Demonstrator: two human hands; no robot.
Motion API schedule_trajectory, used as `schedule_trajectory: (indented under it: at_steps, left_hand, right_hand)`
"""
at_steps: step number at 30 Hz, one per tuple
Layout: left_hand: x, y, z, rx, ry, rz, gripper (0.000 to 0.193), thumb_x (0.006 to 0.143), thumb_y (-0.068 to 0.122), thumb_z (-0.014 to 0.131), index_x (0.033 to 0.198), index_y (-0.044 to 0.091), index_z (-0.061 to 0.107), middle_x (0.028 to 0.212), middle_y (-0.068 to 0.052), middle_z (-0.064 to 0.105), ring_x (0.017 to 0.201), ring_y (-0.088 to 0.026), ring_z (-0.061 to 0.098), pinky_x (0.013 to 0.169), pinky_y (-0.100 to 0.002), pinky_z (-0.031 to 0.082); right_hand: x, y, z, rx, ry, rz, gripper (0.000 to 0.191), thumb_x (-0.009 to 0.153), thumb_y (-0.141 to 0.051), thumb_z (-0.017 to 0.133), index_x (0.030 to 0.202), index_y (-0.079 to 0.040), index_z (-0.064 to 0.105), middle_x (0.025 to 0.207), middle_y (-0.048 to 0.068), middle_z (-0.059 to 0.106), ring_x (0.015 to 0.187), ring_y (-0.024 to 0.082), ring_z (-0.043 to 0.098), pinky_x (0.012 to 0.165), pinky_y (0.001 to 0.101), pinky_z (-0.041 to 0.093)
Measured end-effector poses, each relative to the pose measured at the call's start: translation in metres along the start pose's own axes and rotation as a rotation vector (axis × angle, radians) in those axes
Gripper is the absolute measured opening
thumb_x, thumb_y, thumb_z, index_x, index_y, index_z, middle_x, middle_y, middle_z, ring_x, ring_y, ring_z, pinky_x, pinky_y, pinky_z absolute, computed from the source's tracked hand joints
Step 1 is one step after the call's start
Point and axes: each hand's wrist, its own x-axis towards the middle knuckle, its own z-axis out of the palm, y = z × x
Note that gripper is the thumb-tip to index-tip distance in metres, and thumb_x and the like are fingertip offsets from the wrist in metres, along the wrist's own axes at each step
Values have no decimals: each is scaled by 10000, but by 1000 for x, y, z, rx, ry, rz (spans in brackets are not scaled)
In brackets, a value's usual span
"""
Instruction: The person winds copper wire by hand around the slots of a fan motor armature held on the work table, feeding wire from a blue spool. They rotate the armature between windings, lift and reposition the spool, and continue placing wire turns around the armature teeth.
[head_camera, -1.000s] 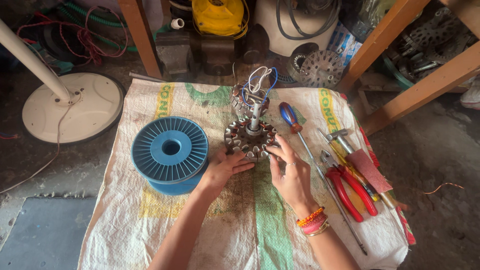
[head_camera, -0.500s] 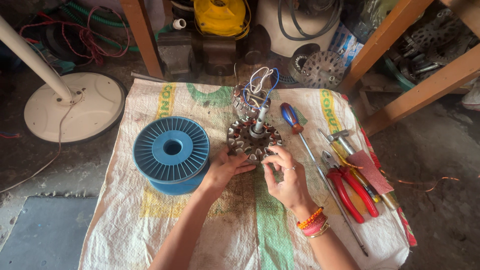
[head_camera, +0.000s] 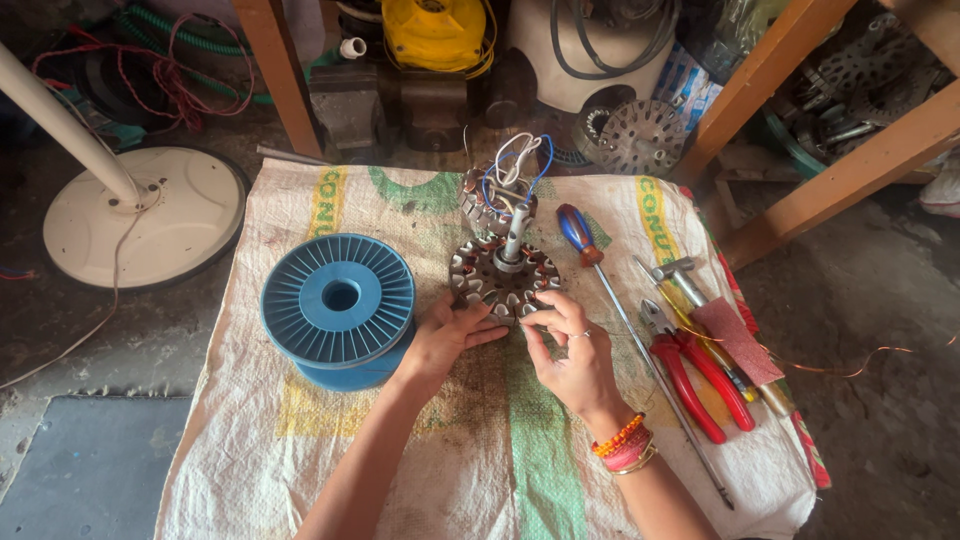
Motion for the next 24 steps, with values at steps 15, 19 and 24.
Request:
schedule_trajectory:
  at_steps: [15, 19, 24]
  left_hand:
    - [-1, 0, 2, -3, -23, 16, 363, 979, 144, 585, 1283, -37, 502, 1192, -177, 671, 1064, -274, 706, 970, -428, 618]
    - [-2, 1, 2, -9, -32, 11, 353, 990, 146, 580, 1280, -39, 501, 1201, -189, 676, 1088, -292, 710, 983, -431, 616]
    - [-2, 4, 2, -55, 3, -29, 353, 994, 155, 560, 1298, -15, 503, 1239, -166, 653, 1113, -278, 696, 998, -439, 601]
  right_hand:
    - [-4, 4, 3, 16, 8, -46, 511, 849, 20, 773, 1279, -61, 508, 879, 21, 765, 540, 84, 549, 509, 245, 439]
    - [-5, 3, 3, 20, 0, -63, 512, 842, 14, 774, 1270, -60, 502, 861, 13, 763, 532, 77, 541, 496, 241, 421]
    - [-4, 1, 4, 19, -108, 41, 530, 815, 5, 764, 1278, -61, 513, 800, 5, 761, 502, 76, 517, 474, 248, 411]
